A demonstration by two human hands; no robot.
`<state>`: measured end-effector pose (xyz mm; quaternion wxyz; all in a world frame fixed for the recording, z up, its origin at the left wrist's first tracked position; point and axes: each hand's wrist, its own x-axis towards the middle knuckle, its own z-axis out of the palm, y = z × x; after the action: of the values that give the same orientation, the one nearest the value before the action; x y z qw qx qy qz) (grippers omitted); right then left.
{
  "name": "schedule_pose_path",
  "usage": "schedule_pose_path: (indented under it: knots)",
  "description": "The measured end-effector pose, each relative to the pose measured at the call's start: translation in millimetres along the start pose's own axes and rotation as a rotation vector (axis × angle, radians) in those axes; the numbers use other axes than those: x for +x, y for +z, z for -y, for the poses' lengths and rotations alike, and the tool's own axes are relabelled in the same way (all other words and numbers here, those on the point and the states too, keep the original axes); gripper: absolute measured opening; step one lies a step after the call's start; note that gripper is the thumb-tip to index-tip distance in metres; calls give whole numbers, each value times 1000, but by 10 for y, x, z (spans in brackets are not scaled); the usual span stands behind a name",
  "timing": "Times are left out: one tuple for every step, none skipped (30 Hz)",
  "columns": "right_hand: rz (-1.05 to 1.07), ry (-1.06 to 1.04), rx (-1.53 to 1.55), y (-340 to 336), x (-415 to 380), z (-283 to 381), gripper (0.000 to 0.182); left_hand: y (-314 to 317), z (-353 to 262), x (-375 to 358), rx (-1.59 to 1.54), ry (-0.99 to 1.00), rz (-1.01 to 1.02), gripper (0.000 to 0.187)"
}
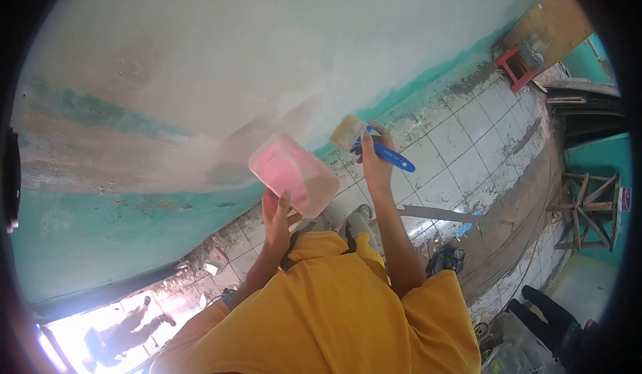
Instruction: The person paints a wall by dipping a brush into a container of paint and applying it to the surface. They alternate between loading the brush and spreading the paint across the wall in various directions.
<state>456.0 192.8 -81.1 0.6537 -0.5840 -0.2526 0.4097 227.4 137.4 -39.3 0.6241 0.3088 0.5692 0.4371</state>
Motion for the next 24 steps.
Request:
schedule_pose_path:
  knots:
    - [-24, 22, 68, 117, 47, -85, 37, -73, -3, 26, -3, 7, 7, 70]
    - [-29, 22, 73, 242, 86, -174, 37, -150, -11, 45, -6, 13, 14, 70]
    - [-25, 45, 120, 391, 115, -248, 40, -225, -32, 54, 2, 16, 18, 70]
    - [-20, 68, 169, 554, 133, -291, 42, -308, -58, 65, 4, 11, 9, 70]
    - [6, 89, 203, 709, 146, -331, 43, -394, -84, 83, 7, 7, 0, 70]
    - [0, 88, 214, 885, 161, -373, 43, -482, -103, 105, 17, 10, 5, 70]
    - [8, 82, 255, 1064, 177, -438, 45, -577, -116, 129, 11, 13, 8, 71]
    - [17, 74, 296, 1216, 193, -494, 46, -669, -132, 158, 5, 17, 13, 71]
    - [53, 85, 304, 1324, 218, -609, 51, -757, -155, 180, 14, 22, 19, 71]
    - [47, 82, 314, 1435, 230, -713, 51, -841, -179, 189, 32, 10, 9, 72]
    - [-5, 84, 378, 1549, 246, -813, 52, -913, -206, 211, 50, 0, 0, 73]
    - [-56, 88, 442, 1653, 262, -939, 53, -980, -230, 234, 59, 7, 4, 73]
    - [-87, 107, 428, 1675, 295, -1125, 56, -1036, -246, 241, 101, 21, -18, 69]
    - [-90, 104, 436, 1675, 322, -1302, 56, -1089, -255, 261, 141, 36, -38, 66]
    - [-100, 155, 392, 1667, 328, -1453, 56, -1148, -260, 287, 148, 40, -33, 66]
    - [-112, 208, 347, 1665, 322, -1580, 56, -1212, -263, 303, 148, 37, -33, 67]
    - [-162, 198, 324, 1672, 329, -1696, 56, -1277, -269, 309, 148, 32, -32, 67]
    - [-171, 195, 328, 1696, 321, -1685, 56, -1333, -277, 316, 153, 32, -24, 67]
    - [-196, 160, 324, 1711, 331, -1660, 55, -1376, -285, 328, 166, 28, -15, 68]
    - [-221, 125, 318, 1714, 351, -1624, 54, -1405, -294, 340, 177, 23, -7, 68]
    - [-231, 120, 316, 1757, 330, -1444, 54, -1435, -302, 344, 178, 20, 4, 68]
    - [-191, 23, 272, 1844, 287, -1094, 52, -1455, -307, 354, 171, 16, 23, 68]
    - [-149, -74, 227, 1918, 261, -761, 50, -1467, -316, 368, 164, 14, 41, 69]
    - [-157, -79, 225, 1962, 258, -505, 50, -1482, -328, 378, 164, 13, 50, 69]
